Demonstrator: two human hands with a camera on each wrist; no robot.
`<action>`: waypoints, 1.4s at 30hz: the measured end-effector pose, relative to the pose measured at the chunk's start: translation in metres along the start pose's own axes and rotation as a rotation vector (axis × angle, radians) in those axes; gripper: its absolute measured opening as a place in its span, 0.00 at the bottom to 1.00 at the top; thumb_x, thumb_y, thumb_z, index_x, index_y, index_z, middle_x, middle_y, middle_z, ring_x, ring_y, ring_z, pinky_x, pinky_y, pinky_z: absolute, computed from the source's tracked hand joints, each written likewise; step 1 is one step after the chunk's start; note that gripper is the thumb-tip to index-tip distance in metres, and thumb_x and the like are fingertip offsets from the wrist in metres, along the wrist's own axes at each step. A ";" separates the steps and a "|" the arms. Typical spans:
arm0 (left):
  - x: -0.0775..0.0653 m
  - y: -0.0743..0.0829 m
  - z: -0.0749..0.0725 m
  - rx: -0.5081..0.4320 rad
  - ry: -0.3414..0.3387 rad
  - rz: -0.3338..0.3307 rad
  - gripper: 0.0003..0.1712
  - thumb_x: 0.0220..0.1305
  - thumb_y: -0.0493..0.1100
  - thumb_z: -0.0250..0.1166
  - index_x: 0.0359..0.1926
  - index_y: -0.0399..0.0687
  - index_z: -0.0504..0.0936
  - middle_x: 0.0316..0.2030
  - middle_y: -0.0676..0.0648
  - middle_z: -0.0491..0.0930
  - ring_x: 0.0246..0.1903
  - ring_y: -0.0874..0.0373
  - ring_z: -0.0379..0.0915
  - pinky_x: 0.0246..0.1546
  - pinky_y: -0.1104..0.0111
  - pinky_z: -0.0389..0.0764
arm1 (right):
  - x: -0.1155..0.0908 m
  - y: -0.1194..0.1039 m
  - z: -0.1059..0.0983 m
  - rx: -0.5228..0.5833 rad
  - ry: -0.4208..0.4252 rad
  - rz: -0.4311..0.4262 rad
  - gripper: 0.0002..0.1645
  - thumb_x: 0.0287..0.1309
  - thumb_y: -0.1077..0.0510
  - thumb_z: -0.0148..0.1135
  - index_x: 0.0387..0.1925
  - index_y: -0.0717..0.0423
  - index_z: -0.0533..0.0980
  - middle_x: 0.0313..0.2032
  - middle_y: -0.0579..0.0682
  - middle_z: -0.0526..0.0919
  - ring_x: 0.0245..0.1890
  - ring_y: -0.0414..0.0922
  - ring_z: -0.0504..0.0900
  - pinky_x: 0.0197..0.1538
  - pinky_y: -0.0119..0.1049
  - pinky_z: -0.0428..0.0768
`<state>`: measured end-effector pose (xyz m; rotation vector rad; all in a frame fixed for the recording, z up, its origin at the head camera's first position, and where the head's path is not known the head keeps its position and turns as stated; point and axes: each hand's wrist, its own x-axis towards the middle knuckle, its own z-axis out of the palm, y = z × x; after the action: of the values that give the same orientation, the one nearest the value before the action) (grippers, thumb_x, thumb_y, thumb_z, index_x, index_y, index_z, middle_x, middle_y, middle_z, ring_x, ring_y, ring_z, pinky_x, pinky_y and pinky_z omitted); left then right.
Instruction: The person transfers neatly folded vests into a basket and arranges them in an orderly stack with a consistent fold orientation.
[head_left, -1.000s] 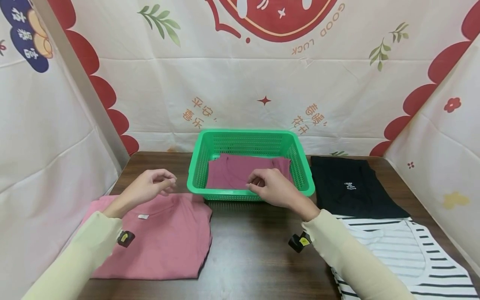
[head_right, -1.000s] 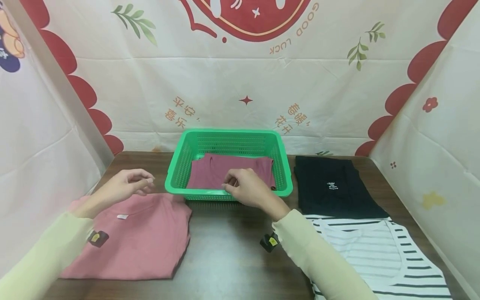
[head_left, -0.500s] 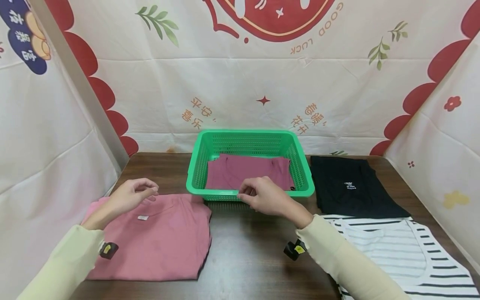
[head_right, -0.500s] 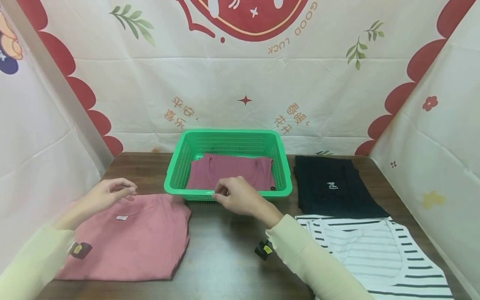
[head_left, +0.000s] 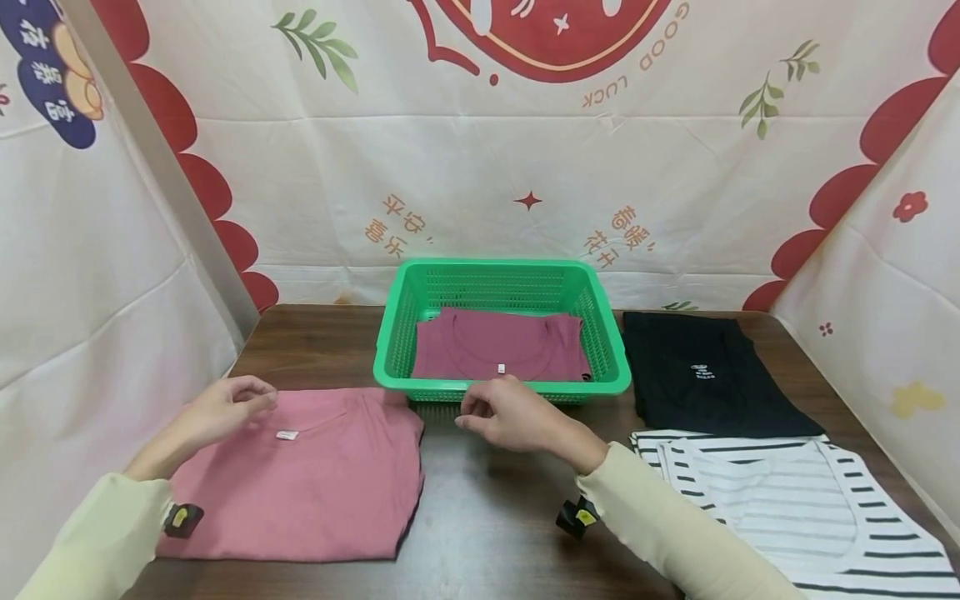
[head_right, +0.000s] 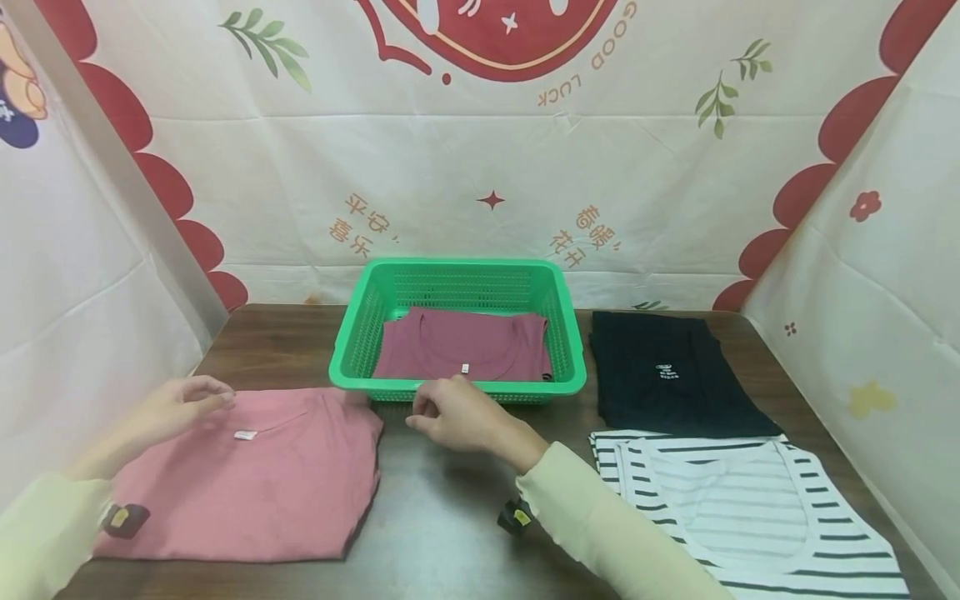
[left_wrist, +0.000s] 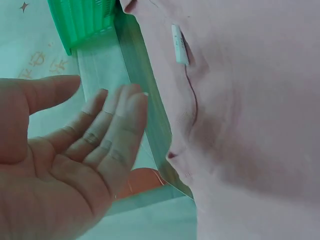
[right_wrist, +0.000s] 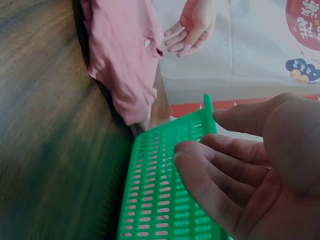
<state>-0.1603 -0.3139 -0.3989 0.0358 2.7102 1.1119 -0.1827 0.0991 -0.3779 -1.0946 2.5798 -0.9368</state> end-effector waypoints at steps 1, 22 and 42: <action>-0.001 -0.002 0.000 -0.014 -0.001 -0.008 0.22 0.72 0.46 0.58 0.53 0.29 0.77 0.42 0.38 0.85 0.37 0.54 0.83 0.36 0.68 0.80 | 0.000 0.000 0.001 0.003 -0.002 0.001 0.04 0.63 0.57 0.65 0.33 0.52 0.82 0.27 0.40 0.83 0.26 0.31 0.77 0.34 0.29 0.78; -0.019 -0.028 -0.018 0.073 0.018 -0.159 0.29 0.74 0.49 0.54 0.58 0.24 0.73 0.41 0.37 0.85 0.39 0.56 0.80 0.38 0.68 0.76 | 0.010 -0.001 0.026 -0.027 -0.051 0.021 0.04 0.64 0.57 0.65 0.33 0.52 0.82 0.26 0.40 0.82 0.26 0.33 0.77 0.34 0.29 0.78; -0.030 -0.035 -0.030 0.263 0.058 -0.173 0.29 0.74 0.51 0.52 0.55 0.24 0.75 0.53 0.22 0.74 0.51 0.28 0.70 0.48 0.43 0.73 | 0.014 -0.001 0.041 0.017 -0.084 0.106 0.05 0.64 0.56 0.65 0.33 0.53 0.82 0.21 0.40 0.79 0.22 0.32 0.74 0.33 0.30 0.75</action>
<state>-0.1345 -0.3628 -0.3975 -0.1889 2.8286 0.7158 -0.1759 0.0691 -0.4088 -0.9613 2.5299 -0.8671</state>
